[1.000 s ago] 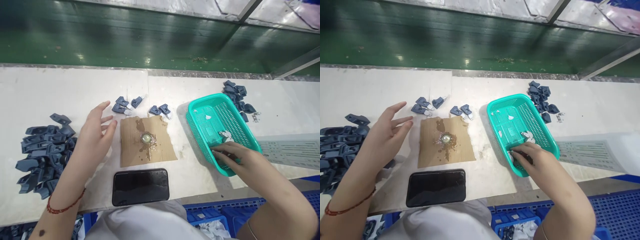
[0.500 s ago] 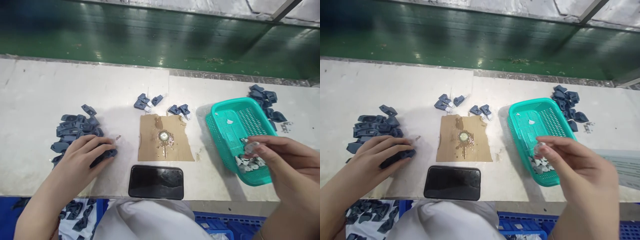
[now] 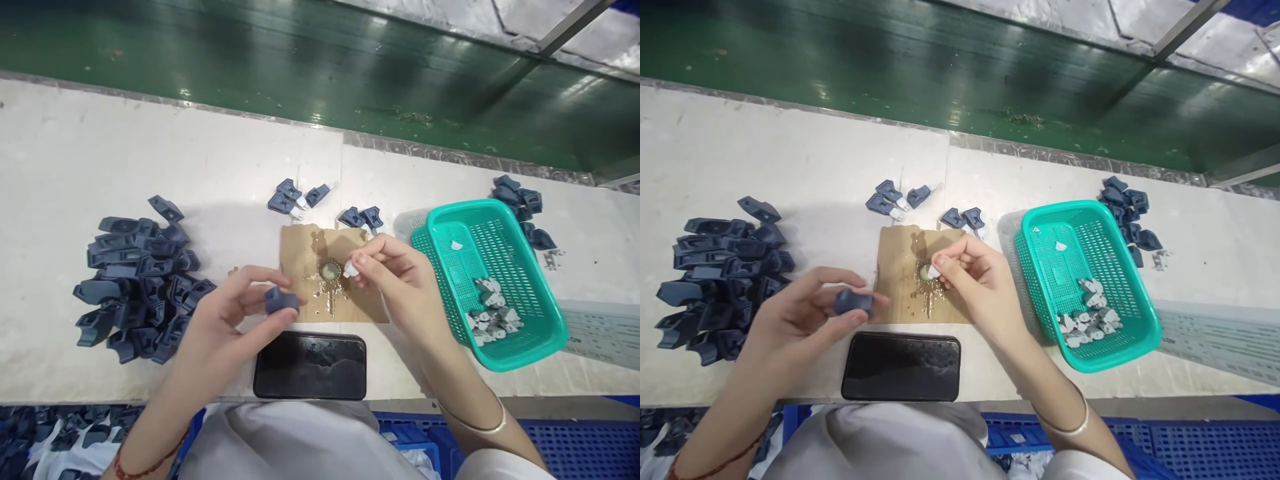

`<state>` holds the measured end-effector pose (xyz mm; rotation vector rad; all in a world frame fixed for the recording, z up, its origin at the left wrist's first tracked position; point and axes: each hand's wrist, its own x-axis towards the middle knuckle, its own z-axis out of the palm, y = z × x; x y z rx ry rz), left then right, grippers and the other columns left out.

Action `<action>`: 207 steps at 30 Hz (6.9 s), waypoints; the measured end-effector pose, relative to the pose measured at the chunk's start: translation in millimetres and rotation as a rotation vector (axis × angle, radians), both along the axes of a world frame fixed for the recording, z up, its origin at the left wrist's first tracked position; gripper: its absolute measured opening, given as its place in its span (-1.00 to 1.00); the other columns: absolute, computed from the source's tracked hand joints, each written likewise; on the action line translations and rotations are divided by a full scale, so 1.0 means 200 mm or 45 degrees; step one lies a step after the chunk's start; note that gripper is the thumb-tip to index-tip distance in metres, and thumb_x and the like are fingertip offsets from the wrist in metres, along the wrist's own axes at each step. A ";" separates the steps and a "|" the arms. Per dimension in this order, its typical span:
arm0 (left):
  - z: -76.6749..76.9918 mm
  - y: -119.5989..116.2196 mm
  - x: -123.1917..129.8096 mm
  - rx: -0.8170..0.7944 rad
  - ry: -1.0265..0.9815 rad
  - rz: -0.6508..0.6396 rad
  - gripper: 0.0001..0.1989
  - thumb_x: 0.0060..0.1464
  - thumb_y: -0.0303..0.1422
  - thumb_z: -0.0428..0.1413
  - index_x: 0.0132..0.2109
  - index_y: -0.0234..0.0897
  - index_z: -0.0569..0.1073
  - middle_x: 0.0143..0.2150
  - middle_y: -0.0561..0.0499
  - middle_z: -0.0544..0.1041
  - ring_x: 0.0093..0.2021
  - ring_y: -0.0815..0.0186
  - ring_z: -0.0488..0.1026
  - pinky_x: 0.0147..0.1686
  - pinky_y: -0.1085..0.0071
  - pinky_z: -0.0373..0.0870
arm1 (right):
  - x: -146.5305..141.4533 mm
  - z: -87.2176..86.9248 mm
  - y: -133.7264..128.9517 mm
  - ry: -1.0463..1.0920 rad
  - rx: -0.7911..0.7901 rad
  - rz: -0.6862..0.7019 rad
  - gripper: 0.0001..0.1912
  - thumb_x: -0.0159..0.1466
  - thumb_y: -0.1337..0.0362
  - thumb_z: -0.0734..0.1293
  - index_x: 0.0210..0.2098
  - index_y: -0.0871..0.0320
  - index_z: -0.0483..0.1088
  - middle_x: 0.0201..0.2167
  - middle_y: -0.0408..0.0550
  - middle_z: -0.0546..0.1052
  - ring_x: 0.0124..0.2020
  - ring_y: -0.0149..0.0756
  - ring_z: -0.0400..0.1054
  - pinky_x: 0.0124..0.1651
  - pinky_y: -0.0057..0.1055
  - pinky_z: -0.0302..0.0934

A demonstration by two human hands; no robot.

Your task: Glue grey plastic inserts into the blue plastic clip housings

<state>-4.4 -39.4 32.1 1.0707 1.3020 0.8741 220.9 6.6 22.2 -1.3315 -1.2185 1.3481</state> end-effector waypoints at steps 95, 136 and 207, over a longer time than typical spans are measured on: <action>-0.19 0.04 0.07 0.179 0.116 -0.257 -0.88 0.33 -0.25 0.15 -0.11 -0.18 0.51 -0.29 0.08 0.59 -0.32 0.41 0.50 -0.29 0.57 0.47 | -0.11 -0.08 -0.06 -1.143 0.805 0.526 -0.43 0.60 0.09 -0.11 -0.31 0.14 0.35 -0.49 -0.08 0.50 -0.42 -0.30 0.38 -0.38 -0.37 0.01; -0.18 -0.02 -0.59 0.898 1.281 -0.571 -0.47 0.30 -0.19 0.08 0.36 0.37 0.30 0.27 0.23 0.55 0.29 -0.10 0.41 0.42 -0.12 0.11 | 0.59 0.17 -0.20 -0.114 -0.059 -0.252 -0.81 0.22 0.06 0.48 -0.33 0.04 0.56 -0.47 -0.12 0.44 -0.47 -0.35 0.28 -0.47 -0.39 0.19; -0.18 -0.01 0.11 0.059 -0.217 0.066 -0.80 0.14 -0.49 0.33 -0.11 -0.11 0.63 -0.05 0.10 0.62 0.01 0.39 0.63 0.04 0.62 0.55 | 0.01 -0.05 0.01 -0.403 0.210 0.166 -0.68 0.41 0.21 0.36 -0.47 0.11 0.31 -0.67 -0.28 0.26 -0.64 -0.49 0.08 -0.55 -0.46 -0.09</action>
